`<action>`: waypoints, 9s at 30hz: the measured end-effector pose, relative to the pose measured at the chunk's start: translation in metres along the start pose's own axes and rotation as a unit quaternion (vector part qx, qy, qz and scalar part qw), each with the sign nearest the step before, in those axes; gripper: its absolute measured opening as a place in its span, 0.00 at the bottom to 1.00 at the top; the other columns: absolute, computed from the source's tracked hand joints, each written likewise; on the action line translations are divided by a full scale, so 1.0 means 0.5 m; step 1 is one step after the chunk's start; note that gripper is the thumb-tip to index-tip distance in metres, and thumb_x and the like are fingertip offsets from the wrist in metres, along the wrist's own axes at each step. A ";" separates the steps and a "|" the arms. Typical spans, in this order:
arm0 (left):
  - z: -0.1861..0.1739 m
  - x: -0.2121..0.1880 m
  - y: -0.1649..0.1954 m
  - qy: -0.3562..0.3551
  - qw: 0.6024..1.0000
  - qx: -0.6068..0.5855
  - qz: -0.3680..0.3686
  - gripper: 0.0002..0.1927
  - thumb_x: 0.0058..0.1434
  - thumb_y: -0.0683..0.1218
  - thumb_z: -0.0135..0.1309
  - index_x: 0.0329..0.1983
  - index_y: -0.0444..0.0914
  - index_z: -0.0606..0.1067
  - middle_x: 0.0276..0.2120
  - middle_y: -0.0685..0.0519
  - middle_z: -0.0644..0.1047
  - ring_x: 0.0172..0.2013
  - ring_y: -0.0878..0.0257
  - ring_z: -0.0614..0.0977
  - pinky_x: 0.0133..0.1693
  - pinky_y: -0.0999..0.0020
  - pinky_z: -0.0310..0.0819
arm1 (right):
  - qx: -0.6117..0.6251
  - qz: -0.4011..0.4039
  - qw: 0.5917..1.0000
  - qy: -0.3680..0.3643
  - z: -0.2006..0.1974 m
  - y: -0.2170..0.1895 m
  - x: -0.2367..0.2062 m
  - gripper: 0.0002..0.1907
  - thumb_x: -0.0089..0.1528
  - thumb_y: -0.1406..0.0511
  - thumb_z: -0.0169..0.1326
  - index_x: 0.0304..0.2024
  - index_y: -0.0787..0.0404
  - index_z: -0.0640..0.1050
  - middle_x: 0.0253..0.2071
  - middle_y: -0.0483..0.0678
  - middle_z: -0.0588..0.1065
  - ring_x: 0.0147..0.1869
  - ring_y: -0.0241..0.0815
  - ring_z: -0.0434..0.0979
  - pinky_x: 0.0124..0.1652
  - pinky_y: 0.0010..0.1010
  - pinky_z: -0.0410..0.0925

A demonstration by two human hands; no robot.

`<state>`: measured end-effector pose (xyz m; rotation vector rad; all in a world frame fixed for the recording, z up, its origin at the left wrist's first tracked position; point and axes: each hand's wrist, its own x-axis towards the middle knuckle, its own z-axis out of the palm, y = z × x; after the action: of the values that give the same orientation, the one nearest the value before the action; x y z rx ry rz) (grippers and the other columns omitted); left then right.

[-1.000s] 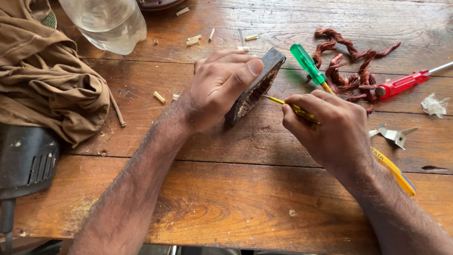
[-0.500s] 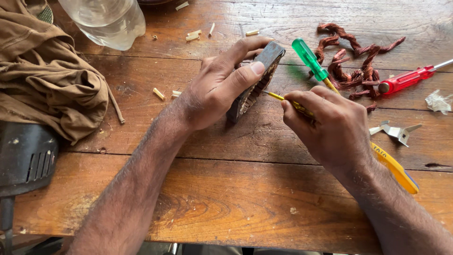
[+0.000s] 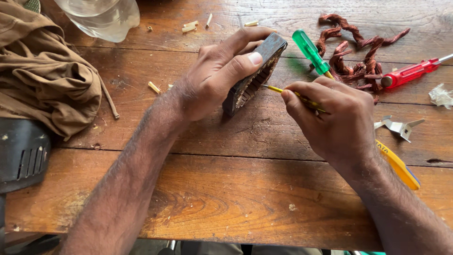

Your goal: The person holds a small dark wooden frame-like block on a workbench and uses a yellow-handled screwdriver to repeatedly pry and scrape along its inner edge, repositioning the block by hand between passes. The person continues working around the frame interior for the rest of the clip.

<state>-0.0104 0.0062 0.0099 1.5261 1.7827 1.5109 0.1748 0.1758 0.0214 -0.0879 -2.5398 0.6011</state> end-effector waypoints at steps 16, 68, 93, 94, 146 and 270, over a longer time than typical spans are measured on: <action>-0.009 0.001 0.016 -0.004 0.999 0.041 0.003 0.27 0.75 0.58 0.41 0.71 0.42 0.69 0.52 0.48 0.83 0.53 0.61 0.85 0.57 0.63 0.78 | 0.004 -0.012 1.000 0.016 -0.004 -0.012 0.009 0.08 0.71 0.64 0.63 0.47 0.62 0.83 0.36 0.48 0.81 0.36 0.35 0.82 0.35 0.28 0.72; -0.004 0.007 -0.006 -0.021 0.993 0.088 -0.079 0.39 0.69 0.69 0.31 0.46 0.36 0.85 0.72 0.43 0.66 0.74 0.48 0.59 0.71 0.54 0.51 | -0.060 -0.029 0.998 -0.019 0.012 -0.025 -0.007 0.09 0.67 0.64 0.58 0.46 0.64 0.81 0.36 0.51 0.79 0.34 0.46 0.81 0.33 0.38 0.74; -0.010 0.018 0.020 -0.003 0.995 0.094 -0.020 0.26 0.72 0.57 0.43 0.46 0.32 0.82 0.65 0.37 0.73 0.72 0.45 0.65 0.70 0.55 0.55 | -0.048 -0.113 0.992 0.031 0.025 -0.011 0.006 0.08 0.67 0.66 0.58 0.46 0.64 0.78 0.33 0.49 0.76 0.31 0.45 0.79 0.29 0.36 0.73; -0.011 0.018 0.023 -0.001 0.995 0.093 -0.021 0.26 0.72 0.57 0.44 0.46 0.32 0.83 0.65 0.36 0.73 0.72 0.45 0.65 0.70 0.55 0.56 | -0.049 -0.115 0.992 0.030 0.026 -0.011 0.007 0.08 0.67 0.66 0.58 0.46 0.64 0.78 0.33 0.49 0.76 0.31 0.45 0.79 0.29 0.36 0.73; -0.016 -0.004 0.005 0.048 0.971 0.230 -0.036 0.48 0.69 0.75 0.24 0.39 0.37 0.86 0.68 0.38 0.68 0.72 0.45 0.61 0.70 0.49 0.52 | -0.070 -0.023 0.997 -0.010 0.002 -0.006 0.004 0.09 0.64 0.63 0.64 0.44 0.60 0.84 0.31 0.48 0.79 0.29 0.39 0.80 0.30 0.33 0.74; -0.007 0.001 0.008 -0.033 0.977 0.180 -0.108 0.56 0.61 0.81 0.14 0.52 0.41 0.83 0.74 0.43 0.59 0.75 0.47 0.50 0.71 0.50 0.37 | -0.005 0.001 1.000 -0.001 0.016 -0.006 0.012 0.09 0.65 0.64 0.62 0.44 0.62 0.84 0.38 0.49 0.82 0.36 0.41 0.85 0.37 0.32 0.77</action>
<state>-0.0116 0.0043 0.0150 1.4558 2.1886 1.0661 0.1659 0.1709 0.0194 -0.0936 -2.5457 0.5886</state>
